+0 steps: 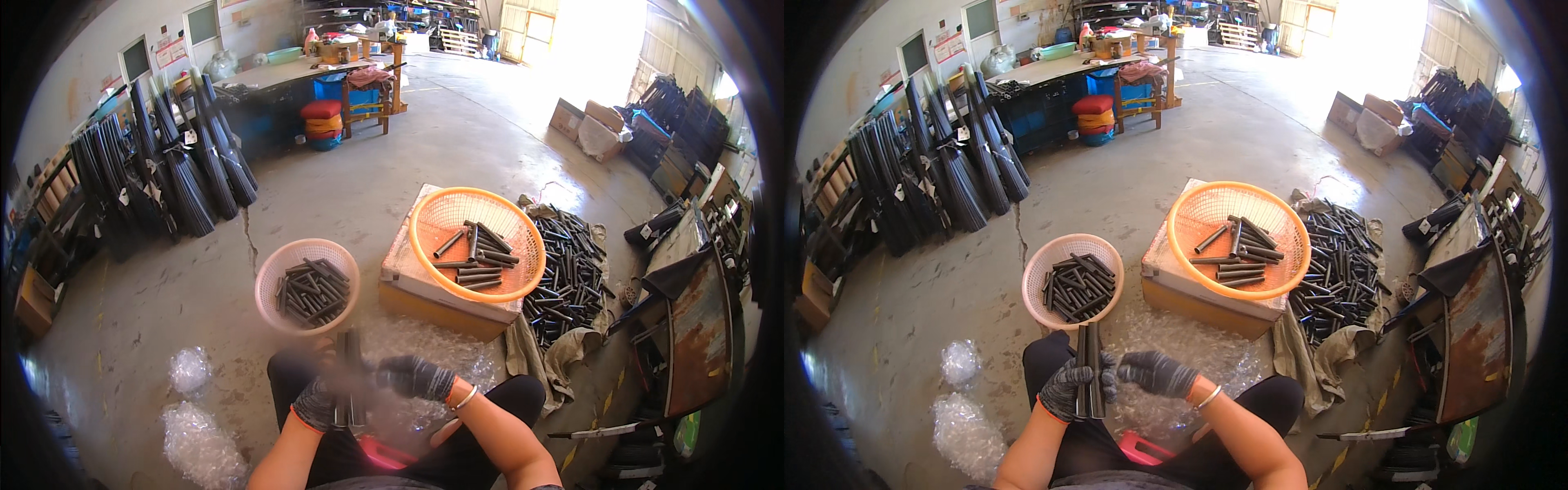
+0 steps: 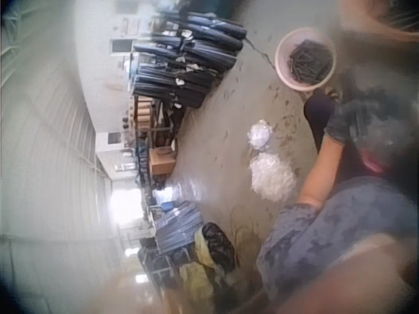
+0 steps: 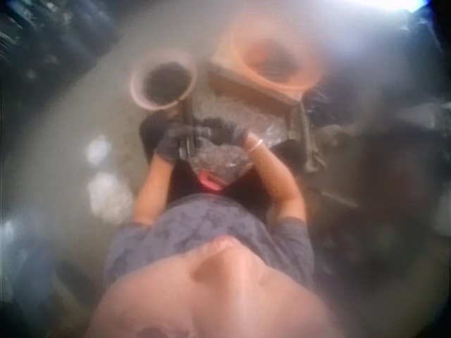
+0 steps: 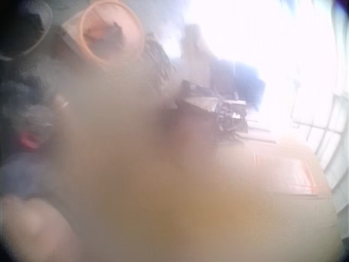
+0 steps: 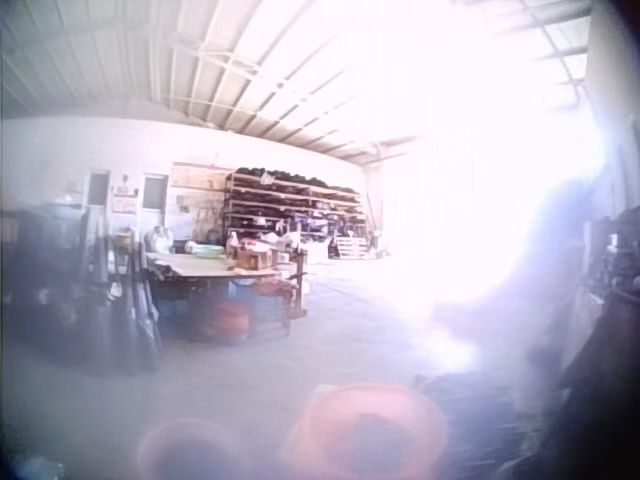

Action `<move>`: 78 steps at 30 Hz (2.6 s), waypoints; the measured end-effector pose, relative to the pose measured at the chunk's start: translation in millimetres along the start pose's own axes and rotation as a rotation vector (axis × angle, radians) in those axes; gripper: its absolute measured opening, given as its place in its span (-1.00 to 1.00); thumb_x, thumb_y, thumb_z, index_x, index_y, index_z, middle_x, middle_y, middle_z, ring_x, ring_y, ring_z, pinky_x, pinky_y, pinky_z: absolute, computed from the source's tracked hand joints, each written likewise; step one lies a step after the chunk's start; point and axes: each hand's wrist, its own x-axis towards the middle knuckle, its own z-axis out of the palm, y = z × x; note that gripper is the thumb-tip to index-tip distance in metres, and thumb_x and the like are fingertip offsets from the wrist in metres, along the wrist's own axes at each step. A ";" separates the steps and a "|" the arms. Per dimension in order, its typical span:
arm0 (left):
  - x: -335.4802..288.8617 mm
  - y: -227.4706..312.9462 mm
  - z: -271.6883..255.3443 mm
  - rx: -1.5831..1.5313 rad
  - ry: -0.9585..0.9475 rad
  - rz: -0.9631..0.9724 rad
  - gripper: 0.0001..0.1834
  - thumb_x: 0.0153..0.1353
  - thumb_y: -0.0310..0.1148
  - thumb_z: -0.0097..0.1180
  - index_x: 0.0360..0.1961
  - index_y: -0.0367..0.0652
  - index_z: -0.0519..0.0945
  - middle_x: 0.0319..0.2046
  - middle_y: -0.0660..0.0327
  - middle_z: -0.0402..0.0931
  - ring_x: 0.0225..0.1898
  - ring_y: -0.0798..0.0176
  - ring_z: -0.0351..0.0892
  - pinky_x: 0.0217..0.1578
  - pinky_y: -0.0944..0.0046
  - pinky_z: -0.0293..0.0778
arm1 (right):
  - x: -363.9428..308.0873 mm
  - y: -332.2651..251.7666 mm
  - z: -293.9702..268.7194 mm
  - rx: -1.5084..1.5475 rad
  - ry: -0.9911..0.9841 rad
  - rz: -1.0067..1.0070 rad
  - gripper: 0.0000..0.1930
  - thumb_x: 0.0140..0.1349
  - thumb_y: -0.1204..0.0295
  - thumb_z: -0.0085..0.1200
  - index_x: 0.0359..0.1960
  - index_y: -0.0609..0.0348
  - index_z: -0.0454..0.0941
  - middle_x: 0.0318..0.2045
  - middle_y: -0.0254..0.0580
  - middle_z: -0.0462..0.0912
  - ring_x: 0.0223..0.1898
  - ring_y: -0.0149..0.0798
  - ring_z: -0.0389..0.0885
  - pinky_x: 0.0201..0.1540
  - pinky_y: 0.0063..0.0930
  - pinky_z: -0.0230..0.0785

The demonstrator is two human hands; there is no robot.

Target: The person, wearing gloves, picks up metal tubes from a basket, wipes them with bubble wrap, and places them into a larger basket.

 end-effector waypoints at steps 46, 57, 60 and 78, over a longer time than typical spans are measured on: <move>-5.1 2.3 19.2 -0.057 0.013 -0.002 -0.47 0.04 -0.29 0.22 -0.01 -0.32 0.37 -0.31 0.13 0.50 -0.33 0.18 0.56 -0.26 0.17 0.52 | 6.6 -69.0 15.0 0.311 -0.134 0.292 -0.49 0.24 0.41 0.01 0.21 0.13 0.15 -0.16 -0.32 0.48 -0.34 -0.50 0.44 -0.31 -0.61 0.36; -24.6 7.2 3.9 -0.140 -0.033 0.139 -0.49 0.01 -0.29 0.27 -0.02 -0.18 0.39 -0.33 0.20 0.48 -0.28 0.17 0.52 -0.20 0.15 0.48 | -66.8 90.2 -154.9 -1.193 0.150 0.735 -0.72 0.10 0.24 -0.06 -0.29 0.12 0.61 -0.30 0.07 0.60 -0.18 0.06 0.56 -0.14 -0.14 0.37; -21.3 10.9 10.1 -0.146 -0.047 0.118 -0.50 0.01 -0.30 0.26 -0.03 -0.19 0.39 -0.33 0.20 0.48 -0.28 0.17 0.52 -0.19 0.16 0.48 | -99.3 77.9 -178.0 -1.183 0.126 0.832 -0.62 0.04 0.25 0.09 -0.09 0.10 0.52 -0.15 0.10 0.55 -0.11 0.07 0.53 -0.04 -0.16 0.36; -27.2 -2.6 -15.6 0.089 0.007 0.205 -0.47 0.00 -0.31 0.26 0.00 -0.21 0.37 -0.35 0.16 0.50 -0.30 0.15 0.53 -0.25 0.13 0.49 | 22.8 -10.4 -9.3 -0.139 0.021 0.193 -0.73 0.19 0.34 0.08 -0.17 0.29 0.51 -0.33 -0.18 0.62 -0.30 -0.41 0.48 -0.17 -0.46 0.36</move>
